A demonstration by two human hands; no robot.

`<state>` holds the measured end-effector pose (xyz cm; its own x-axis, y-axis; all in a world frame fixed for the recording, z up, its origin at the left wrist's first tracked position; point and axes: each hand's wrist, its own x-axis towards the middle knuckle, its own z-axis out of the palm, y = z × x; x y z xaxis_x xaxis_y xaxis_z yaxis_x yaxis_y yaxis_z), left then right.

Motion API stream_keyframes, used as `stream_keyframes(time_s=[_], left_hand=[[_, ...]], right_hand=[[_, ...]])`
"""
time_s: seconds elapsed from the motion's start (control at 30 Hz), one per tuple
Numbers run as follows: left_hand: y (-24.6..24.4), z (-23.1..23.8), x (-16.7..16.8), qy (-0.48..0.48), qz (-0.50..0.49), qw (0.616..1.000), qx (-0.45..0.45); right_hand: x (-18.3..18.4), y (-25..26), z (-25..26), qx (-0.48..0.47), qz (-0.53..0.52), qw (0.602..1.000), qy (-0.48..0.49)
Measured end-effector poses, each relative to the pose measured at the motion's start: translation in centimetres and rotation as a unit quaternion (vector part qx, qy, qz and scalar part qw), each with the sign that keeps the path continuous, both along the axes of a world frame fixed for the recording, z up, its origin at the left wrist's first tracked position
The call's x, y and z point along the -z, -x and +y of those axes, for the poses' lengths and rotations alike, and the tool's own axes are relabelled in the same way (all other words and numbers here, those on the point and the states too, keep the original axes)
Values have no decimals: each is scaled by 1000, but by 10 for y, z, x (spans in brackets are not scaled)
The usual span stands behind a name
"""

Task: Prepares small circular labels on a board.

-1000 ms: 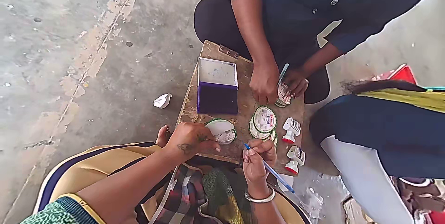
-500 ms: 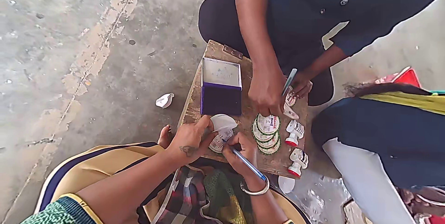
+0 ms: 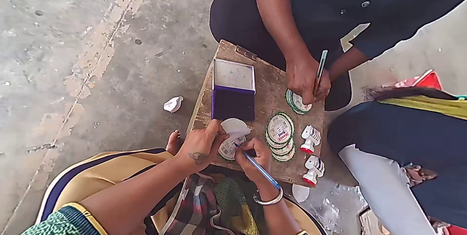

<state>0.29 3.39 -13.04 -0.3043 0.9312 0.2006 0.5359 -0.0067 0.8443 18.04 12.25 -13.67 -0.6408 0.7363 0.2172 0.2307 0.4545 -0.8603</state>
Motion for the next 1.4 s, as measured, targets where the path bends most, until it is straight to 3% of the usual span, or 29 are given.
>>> stream_keyframes(time_s=[0.87,1.0,1.23,1.4], left_hand=[[2,1,-6,41,-61,997,1],[2,1,-5,40,-77,996,-13],[4,1,-3,19,-61,998,6],[6,1,-3,27,-50,998,35]], right_hand=[[-1,7,-1,20,-19,1000,9],[0,4,-1,21,31,999,11],[-5,-20,1,10,219,975,41],[-26,-10,4,-8,228,973,29]])
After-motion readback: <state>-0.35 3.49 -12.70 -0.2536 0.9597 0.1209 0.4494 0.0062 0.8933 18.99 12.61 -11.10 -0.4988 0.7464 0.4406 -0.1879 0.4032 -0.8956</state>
